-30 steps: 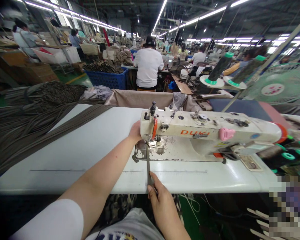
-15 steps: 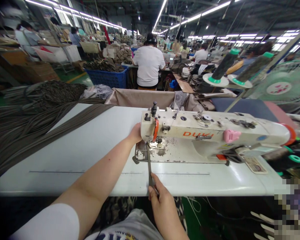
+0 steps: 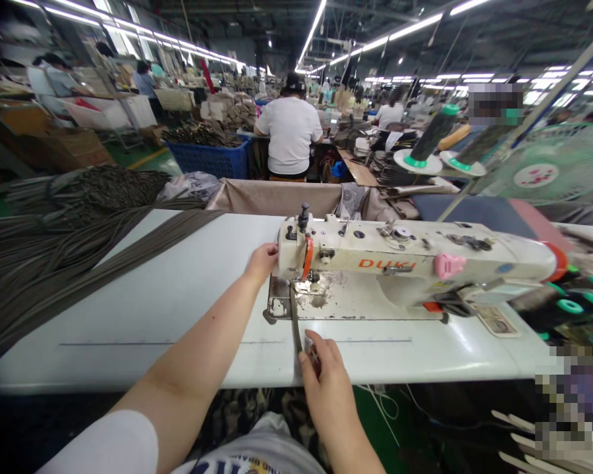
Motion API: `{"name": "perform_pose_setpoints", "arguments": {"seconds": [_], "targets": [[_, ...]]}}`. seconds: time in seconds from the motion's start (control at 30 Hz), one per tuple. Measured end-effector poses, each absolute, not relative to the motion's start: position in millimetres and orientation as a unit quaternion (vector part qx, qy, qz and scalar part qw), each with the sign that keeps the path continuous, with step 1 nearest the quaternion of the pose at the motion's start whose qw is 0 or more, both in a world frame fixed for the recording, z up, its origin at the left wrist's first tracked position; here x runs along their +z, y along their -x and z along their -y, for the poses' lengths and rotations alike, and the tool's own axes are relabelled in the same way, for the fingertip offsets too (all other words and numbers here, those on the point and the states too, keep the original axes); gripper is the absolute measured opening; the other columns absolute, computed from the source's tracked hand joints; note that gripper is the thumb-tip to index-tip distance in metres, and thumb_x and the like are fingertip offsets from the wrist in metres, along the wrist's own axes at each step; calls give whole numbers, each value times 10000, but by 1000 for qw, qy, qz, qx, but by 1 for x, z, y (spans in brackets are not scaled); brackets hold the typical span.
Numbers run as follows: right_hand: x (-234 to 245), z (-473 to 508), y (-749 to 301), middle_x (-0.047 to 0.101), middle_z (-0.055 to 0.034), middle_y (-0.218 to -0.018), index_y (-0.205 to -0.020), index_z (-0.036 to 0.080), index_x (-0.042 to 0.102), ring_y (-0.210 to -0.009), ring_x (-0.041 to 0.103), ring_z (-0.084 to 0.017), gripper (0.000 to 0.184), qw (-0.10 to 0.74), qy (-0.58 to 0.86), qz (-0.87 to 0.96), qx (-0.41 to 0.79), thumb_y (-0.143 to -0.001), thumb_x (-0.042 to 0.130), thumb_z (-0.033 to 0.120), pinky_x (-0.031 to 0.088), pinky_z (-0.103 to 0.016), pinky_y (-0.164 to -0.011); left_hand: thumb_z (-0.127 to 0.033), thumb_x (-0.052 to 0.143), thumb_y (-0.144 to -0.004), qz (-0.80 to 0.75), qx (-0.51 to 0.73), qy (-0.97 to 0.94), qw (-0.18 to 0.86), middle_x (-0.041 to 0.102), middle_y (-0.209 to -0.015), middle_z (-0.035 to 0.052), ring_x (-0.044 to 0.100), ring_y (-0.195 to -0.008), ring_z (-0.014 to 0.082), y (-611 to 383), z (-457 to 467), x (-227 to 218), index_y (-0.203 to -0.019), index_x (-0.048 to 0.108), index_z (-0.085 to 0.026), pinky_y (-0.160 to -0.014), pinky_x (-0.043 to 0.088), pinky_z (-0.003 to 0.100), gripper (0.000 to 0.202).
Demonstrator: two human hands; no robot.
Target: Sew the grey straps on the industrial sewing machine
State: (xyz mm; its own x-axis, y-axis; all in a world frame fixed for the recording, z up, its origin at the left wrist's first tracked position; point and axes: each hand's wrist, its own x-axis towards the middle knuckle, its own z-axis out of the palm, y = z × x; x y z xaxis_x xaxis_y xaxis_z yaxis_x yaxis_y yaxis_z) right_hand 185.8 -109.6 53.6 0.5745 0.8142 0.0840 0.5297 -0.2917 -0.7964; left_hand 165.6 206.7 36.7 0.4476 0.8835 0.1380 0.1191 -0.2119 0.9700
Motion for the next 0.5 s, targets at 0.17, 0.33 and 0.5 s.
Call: {"name": "perform_pose_setpoints", "arguments": {"seconds": [0.17, 0.33, 0.5], "targets": [[69, 104, -184, 651, -112, -1149, -1270, 219, 672, -1039, 636, -238, 364, 452, 762, 443, 141, -977, 583, 417, 541, -376, -942, -473, 723, -750, -358, 414, -562, 620, 620, -683, 25, 628, -733, 185, -150, -194, 35, -684, 571, -177, -733, 507, 300, 339], [76, 85, -175, 683, -98, -1026, -1069, 211, 712, -985, 634, -241, 367, 496, 717, 441, 213, -983, 548, 528, 519, -375, -902, -541, 807, -668, -339, 464, -479, 664, 666, -809, 52, 688, -877, 202, -113, -173, 41, -757, 544, -178, -896, 569, 374, 457], [76, 60, -164, 659, -32, -794, -1008, 190, 668, -608, 528, -140, 531, 518, 647, 366, 423, -894, 588, 702, 413, -276, -556, -513, 866, -674, -336, 480, -452, 672, 689, -861, 62, 703, -920, 204, -74, -143, 44, -855, 629, -144, -980, 567, 414, 475]]}}
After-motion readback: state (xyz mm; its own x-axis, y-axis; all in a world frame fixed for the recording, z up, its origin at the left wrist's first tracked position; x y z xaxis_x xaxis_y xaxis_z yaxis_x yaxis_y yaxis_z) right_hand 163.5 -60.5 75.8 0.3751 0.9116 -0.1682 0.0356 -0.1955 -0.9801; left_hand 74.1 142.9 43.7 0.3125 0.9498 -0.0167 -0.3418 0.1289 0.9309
